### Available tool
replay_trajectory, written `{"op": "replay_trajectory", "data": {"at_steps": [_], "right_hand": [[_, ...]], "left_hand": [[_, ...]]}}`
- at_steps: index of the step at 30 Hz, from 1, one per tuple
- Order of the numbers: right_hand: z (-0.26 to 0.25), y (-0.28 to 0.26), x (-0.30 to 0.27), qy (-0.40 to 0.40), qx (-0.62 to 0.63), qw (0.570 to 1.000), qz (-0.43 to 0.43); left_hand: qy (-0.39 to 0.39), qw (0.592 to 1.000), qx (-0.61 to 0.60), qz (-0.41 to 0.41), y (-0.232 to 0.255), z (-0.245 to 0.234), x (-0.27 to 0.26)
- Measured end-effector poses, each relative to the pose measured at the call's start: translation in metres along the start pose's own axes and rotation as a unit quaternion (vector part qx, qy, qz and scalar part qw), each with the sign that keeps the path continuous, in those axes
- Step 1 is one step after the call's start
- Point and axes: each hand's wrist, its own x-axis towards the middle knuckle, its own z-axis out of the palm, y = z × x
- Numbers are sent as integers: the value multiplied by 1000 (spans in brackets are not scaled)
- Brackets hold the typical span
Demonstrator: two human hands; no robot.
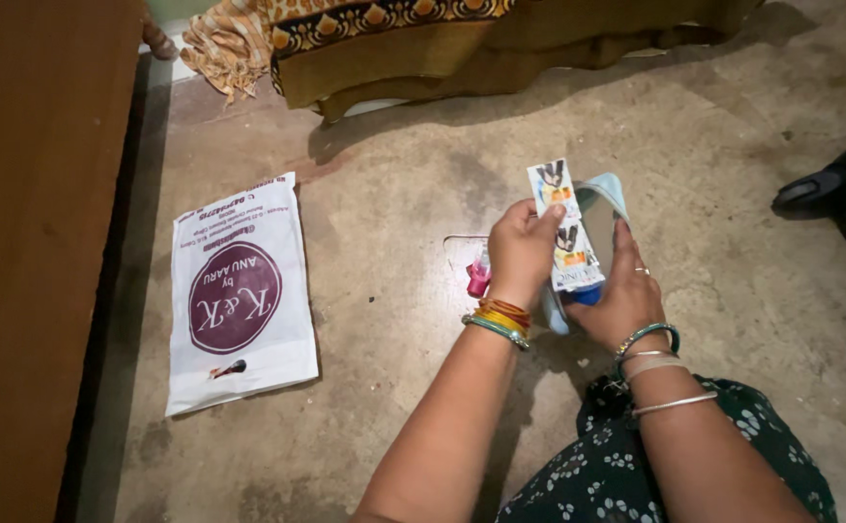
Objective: The person packs a toiletry bag with small items and places it into an open suitcase. They then fold a large grey garment on the floor and place it into the suitcase.
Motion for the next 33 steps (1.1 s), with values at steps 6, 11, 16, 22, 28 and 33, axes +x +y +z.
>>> {"op": "replay_trajectory", "data": {"at_steps": [6,11,16,22,28,33], "right_hand": [[-7,-10,1,-26,26,999,37],[-6,-9,-1,3,58,998,15],[3,-1,0,-7,78,996,37],[7,2,2,-18,75,994,77],[10,12,0,-36,67,993,91],[17,25,-3,81,-5,997,1]], "left_hand": [[17,993,105,47,-6,2,0],[62,964,249,74,-21,-15,18],[-83,994,42,62,-24,-60,40],[-14,893,449,-16,-35,-107,38],[-85,825,558,-34,-87,-80,-23],[-40,837,542,-61,-71,-70,-22]]}}
